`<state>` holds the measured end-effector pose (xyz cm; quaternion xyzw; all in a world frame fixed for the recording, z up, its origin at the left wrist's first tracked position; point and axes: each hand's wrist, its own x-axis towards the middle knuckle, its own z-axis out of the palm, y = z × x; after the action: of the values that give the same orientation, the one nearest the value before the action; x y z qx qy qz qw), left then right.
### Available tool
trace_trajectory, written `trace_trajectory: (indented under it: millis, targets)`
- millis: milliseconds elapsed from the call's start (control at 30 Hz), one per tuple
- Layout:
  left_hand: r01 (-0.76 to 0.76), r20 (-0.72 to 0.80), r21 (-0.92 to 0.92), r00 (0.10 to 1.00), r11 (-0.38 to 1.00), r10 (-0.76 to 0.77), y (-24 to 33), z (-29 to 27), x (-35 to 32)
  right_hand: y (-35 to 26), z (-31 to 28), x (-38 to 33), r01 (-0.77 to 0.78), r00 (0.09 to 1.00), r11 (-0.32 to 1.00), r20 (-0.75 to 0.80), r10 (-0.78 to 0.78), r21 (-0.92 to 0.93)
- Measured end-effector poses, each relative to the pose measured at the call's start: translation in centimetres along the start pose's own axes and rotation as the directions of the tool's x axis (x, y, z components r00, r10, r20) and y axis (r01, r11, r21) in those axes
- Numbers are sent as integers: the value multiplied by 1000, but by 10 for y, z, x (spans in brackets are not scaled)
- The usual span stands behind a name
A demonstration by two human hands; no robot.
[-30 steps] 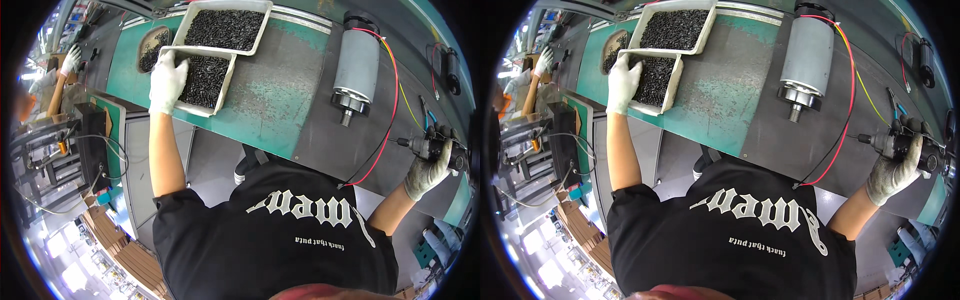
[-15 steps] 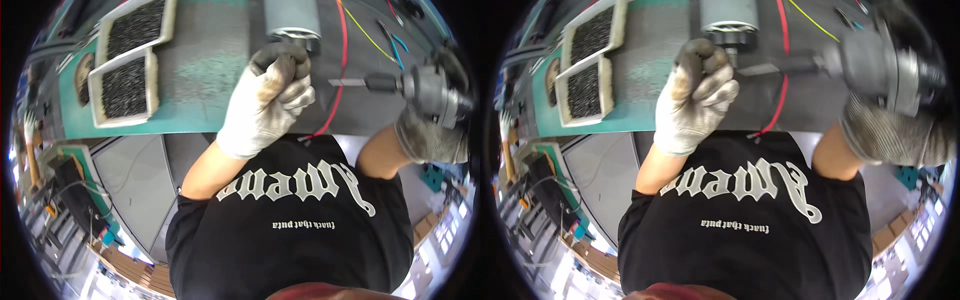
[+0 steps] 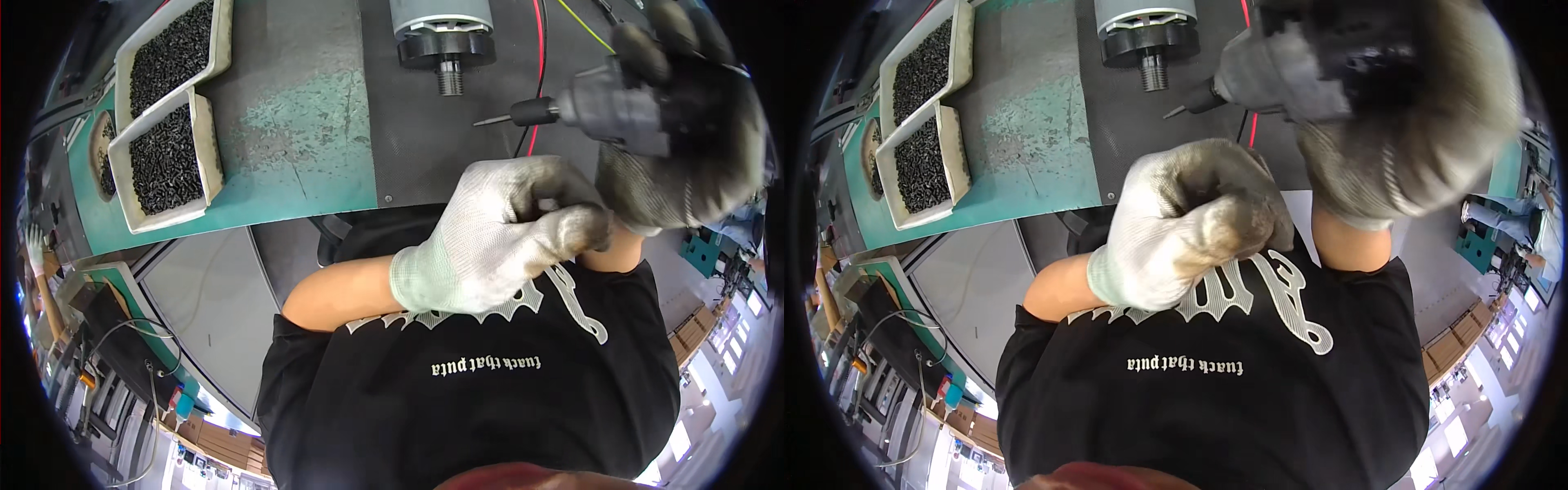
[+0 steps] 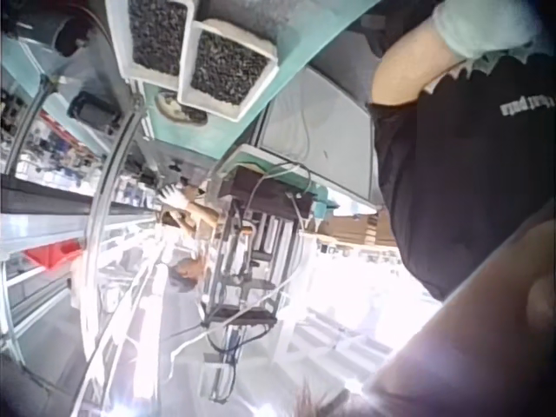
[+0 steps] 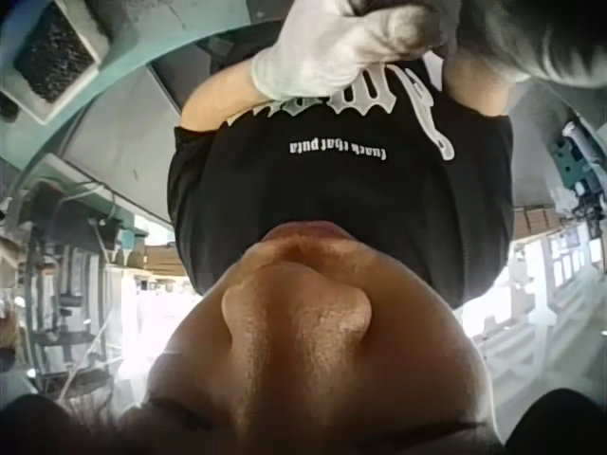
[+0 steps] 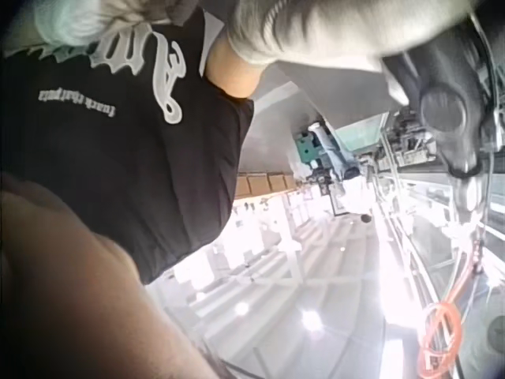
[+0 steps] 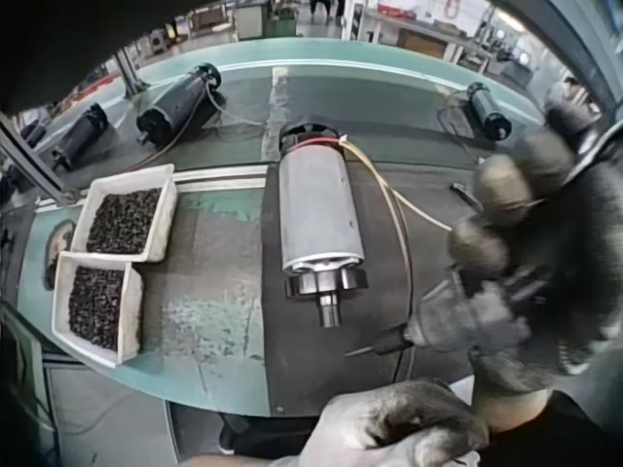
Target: Assemble components such as fan blades and housings onto electric motors using an electric screwdriver and pliers at a manual assembly station.
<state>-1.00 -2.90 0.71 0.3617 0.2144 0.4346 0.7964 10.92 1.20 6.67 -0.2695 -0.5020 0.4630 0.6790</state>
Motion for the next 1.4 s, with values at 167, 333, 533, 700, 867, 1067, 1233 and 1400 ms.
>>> trace_trajectory:
  millis: [167,333,533,700,867,1067,1233,1400]
  targets:
    - [-6,-210,-451,973,893,-100,-10,-35,2,6,-44,23,-18,1000,1000,-18,17,-12]
    - [-42,-304,-646,930,762,-206,-11,-30,7,24,-14,18,-40,998,999,-45,40,-1]
    - [-7,-235,-525,962,851,-137,-9,-42,8,13,-26,13,-65,997,998,-44,65,13]
    - [193,-96,-461,959,866,-265,-8,-48,-1,9,-45,15,-102,994,993,-22,104,50]
    - [134,-249,-634,897,762,-365,-16,-50,20,21,-41,22,-94,995,993,-27,96,66]
    - [50,-297,-317,943,947,-149,-21,-67,31,29,-52,25,-93,995,994,-19,94,62]
    - [199,-491,289,870,936,-33,-16,-50,33,34,-57,29,-104,994,994,-35,105,33]
    - [169,-519,208,854,963,-38,-24,-44,39,35,-46,22,-120,991,993,-64,121,13]
